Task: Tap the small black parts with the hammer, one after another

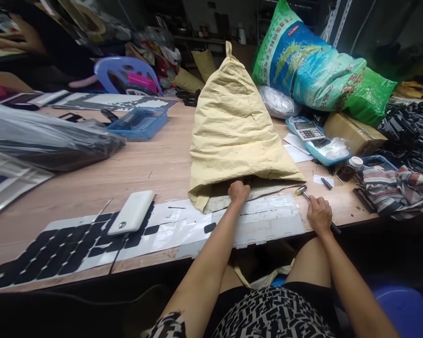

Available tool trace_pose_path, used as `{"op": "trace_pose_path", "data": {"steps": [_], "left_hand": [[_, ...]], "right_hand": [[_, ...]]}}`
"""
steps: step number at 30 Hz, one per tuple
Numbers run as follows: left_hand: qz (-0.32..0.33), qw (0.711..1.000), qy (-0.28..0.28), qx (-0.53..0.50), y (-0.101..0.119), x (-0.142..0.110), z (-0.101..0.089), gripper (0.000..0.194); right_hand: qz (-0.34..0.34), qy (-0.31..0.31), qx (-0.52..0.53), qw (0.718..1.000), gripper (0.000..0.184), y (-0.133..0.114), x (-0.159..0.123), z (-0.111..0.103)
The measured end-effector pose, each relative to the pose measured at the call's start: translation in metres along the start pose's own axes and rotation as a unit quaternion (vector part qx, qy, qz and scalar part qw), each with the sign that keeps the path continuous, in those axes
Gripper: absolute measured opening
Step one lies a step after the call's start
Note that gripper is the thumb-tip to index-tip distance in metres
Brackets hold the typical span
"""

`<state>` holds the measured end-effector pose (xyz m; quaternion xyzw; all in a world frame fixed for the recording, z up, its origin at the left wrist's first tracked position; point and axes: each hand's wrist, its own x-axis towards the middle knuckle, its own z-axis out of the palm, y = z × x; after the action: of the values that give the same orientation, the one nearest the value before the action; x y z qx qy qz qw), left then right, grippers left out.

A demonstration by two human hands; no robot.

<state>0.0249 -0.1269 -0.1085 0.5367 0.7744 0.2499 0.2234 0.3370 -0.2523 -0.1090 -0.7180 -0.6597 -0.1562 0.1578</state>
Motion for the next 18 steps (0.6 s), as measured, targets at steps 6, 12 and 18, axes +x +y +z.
{"op": "trace_pose_path", "data": {"steps": [6, 12, 18], "left_hand": [[0.177, 0.984, -0.014, -0.032, -0.036, -0.061, -0.008, 0.022], [0.274, 0.957, -0.074, -0.063, -0.045, -0.090, 0.001, 0.021], [0.263, 0.959, -0.077, -0.069, -0.041, -0.085, -0.001, 0.019]], "right_hand": [[0.003, -0.006, -0.010, 1.000, 0.035, 0.000, 0.002, -0.001], [0.037, 0.010, -0.001, 0.999, 0.034, -0.002, 0.001, -0.002], [0.086, -0.005, -0.009, 0.996, 0.026, -0.002, 0.005, -0.006]]}}
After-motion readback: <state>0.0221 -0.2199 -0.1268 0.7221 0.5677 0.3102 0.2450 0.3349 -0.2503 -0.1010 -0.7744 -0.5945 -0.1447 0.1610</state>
